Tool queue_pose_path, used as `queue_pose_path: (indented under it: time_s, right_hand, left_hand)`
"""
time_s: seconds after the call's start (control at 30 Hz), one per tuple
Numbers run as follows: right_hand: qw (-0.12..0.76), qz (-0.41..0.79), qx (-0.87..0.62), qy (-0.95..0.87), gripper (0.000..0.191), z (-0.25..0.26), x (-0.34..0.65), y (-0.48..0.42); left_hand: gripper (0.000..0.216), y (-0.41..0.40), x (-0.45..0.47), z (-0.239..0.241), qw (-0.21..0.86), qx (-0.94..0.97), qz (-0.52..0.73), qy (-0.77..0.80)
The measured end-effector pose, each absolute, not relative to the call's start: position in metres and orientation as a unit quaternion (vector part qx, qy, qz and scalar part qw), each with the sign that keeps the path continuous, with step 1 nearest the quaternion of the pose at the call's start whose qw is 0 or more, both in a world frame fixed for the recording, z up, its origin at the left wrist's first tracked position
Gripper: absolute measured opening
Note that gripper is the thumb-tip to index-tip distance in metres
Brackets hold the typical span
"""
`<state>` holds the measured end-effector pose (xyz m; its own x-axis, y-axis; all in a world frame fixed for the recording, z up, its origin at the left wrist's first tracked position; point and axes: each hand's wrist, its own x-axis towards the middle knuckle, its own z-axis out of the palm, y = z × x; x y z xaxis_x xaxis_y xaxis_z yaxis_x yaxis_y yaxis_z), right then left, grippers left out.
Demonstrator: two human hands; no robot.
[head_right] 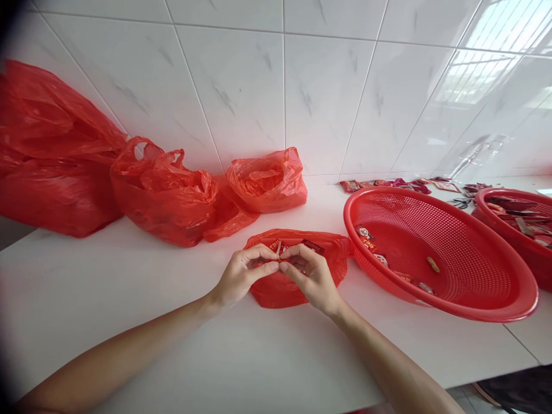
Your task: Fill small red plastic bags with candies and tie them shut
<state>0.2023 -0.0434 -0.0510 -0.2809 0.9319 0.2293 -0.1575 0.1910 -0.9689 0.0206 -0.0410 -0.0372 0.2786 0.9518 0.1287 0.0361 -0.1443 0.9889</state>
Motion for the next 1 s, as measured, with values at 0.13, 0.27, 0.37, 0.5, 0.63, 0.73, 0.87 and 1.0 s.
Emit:
queue_pose_path:
  time_s: [0.13, 0.27, 0.37, 0.5, 0.63, 0.73, 0.87, 1.0]
  right_hand:
    - [0.503, 0.539, -0.33, -0.589, 0.023, -0.049, 0.201, -0.044]
    - [0.504, 0.544, -0.338, -0.579, 0.024, -0.045, 0.2, -0.046]
    - [0.501, 0.545, -0.349, -0.574, 0.026, -0.043, 0.199, -0.047]
    - [0.492, 0.535, -0.362, -0.583, 0.026, -0.042, 0.199, -0.047]
    - [0.521, 0.445, -0.391, -0.614, 0.024, -0.042, 0.21, -0.041]
    - [0.57, 0.374, -0.413, -0.604, 0.022, -0.04, 0.224, -0.031]
    - [0.605, 0.314, -0.427, -0.595, 0.019, -0.039, 0.235, -0.023]
    - [0.606, 0.262, -0.422, -0.621, 0.013, -0.031, 0.241, -0.027]
  left_hand:
    - [0.011, -0.04, 0.022, -0.036, 0.549, 0.587, 0.447, 0.393]
    - [0.009, -0.041, 0.023, -0.037, 0.576, 0.558, 0.452, 0.39]
    - [0.009, -0.042, 0.024, -0.038, 0.571, 0.558, 0.457, 0.392]
    - [0.014, -0.041, 0.023, -0.038, 0.57, 0.563, 0.45, 0.394]
    - [0.021, -0.033, 0.018, -0.042, 0.521, 0.608, 0.436, 0.41]
    - [0.029, -0.023, 0.011, -0.049, 0.453, 0.645, 0.42, 0.451]
    - [0.035, -0.015, 0.005, -0.056, 0.373, 0.695, 0.402, 0.465]
    - [0.022, -0.017, 0.005, -0.059, 0.306, 0.753, 0.387, 0.435]
